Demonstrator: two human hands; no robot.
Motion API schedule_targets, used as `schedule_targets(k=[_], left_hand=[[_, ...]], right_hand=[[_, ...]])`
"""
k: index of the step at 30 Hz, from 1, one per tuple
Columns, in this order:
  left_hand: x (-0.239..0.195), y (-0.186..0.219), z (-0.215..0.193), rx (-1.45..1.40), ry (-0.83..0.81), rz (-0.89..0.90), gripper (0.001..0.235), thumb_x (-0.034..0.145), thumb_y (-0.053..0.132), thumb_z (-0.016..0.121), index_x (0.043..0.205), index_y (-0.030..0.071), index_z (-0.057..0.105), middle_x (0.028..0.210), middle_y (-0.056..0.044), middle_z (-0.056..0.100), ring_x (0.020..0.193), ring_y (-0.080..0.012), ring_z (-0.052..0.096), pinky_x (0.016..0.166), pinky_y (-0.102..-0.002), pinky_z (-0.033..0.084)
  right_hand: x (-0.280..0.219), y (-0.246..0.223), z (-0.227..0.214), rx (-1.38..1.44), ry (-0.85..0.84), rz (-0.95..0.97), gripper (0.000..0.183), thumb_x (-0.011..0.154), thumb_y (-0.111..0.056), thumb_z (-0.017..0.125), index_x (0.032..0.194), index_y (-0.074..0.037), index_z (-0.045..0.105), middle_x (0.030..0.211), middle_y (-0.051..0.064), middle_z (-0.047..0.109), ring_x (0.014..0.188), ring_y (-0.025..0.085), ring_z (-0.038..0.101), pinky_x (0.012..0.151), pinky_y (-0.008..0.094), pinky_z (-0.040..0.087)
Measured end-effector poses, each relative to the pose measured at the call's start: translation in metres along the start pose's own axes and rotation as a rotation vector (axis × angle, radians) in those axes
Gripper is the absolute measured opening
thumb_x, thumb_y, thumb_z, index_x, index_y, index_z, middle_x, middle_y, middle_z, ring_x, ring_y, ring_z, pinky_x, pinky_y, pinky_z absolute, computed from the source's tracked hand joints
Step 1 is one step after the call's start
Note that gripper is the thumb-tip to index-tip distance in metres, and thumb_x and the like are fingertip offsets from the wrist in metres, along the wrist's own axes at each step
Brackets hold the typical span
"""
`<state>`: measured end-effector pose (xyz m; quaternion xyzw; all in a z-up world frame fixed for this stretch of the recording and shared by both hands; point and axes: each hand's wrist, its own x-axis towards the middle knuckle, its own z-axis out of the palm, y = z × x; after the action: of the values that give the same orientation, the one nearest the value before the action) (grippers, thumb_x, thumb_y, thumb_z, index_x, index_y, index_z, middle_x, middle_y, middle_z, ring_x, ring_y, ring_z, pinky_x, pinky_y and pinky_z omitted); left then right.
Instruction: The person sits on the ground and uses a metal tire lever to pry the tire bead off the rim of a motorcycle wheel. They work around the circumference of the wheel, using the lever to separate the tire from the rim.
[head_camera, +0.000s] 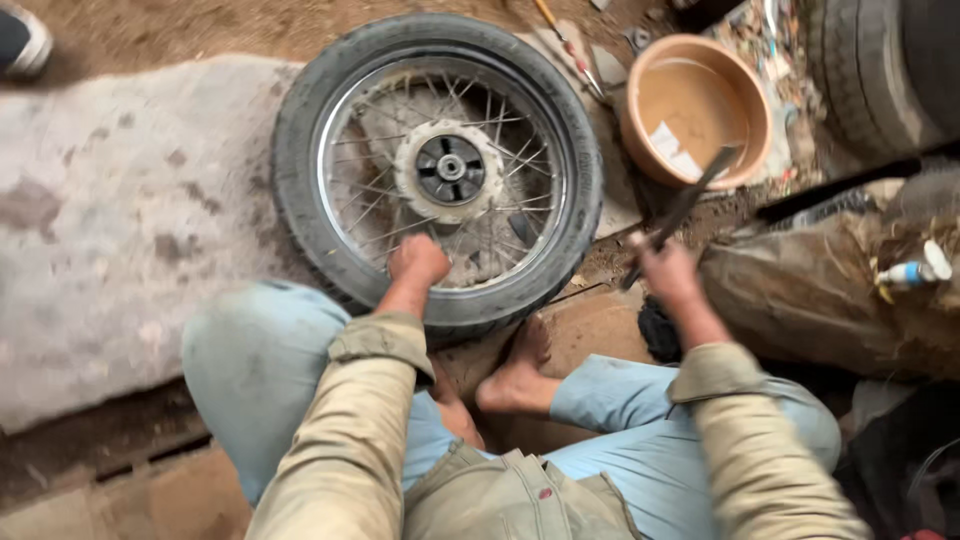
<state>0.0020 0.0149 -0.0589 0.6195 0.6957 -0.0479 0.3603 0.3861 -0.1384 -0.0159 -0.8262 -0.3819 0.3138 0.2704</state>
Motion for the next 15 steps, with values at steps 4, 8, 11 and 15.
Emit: schedule_targets(k=[4,8,11,15], left_hand=[[-0.020,-0.029,-0.012,-0.103,0.271,-0.004,0.038,0.086,0.024,0.068,0.119,0.006,0.071,0.134,-0.017,0.061,0.128,-0.0375,0.058,0.105,-0.049,0.048],[-0.028,-0.033,-0.043,-0.159,0.536,-0.066,0.042,0.086,0.024,0.069,0.122,0.003,0.067,0.136,-0.020,0.056,0.128,-0.0394,0.053,0.104,-0.052,0.044],[-0.044,-0.023,-0.056,-0.188,0.360,-0.173,0.051,0.082,0.029,0.073,0.126,0.005,0.064,0.140,-0.018,0.052,0.131,-0.0337,0.051,0.109,-0.047,0.041],[-0.063,0.014,-0.059,-0.178,0.302,-0.106,0.060,0.081,0.036,0.075,0.132,0.008,0.061,0.145,-0.016,0.050,0.137,-0.0330,0.047,0.112,-0.045,0.039]], right_hand=[[-0.043,-0.026,0.052,0.274,-0.067,-0.061,0.042,0.096,-0.044,0.070,0.103,-0.004,0.060,0.075,0.003,0.065,0.064,0.014,0.061,0.060,0.035,0.052],[-0.069,-0.130,0.019,0.174,-0.005,-0.005,0.038,0.102,-0.040,0.071,0.101,-0.004,0.059,0.074,0.004,0.060,0.059,0.016,0.056,0.052,0.034,0.049],[-0.102,-0.191,-0.014,0.632,-0.182,-0.412,0.025,0.099,-0.028,0.071,0.117,-0.013,0.061,0.081,0.000,0.061,0.064,0.011,0.060,0.055,0.028,0.052],[-0.135,-0.217,-0.007,0.605,-0.398,-0.108,0.025,0.097,-0.030,0.068,0.101,-0.007,0.059,0.068,0.002,0.058,0.050,0.012,0.056,0.047,0.031,0.053]])
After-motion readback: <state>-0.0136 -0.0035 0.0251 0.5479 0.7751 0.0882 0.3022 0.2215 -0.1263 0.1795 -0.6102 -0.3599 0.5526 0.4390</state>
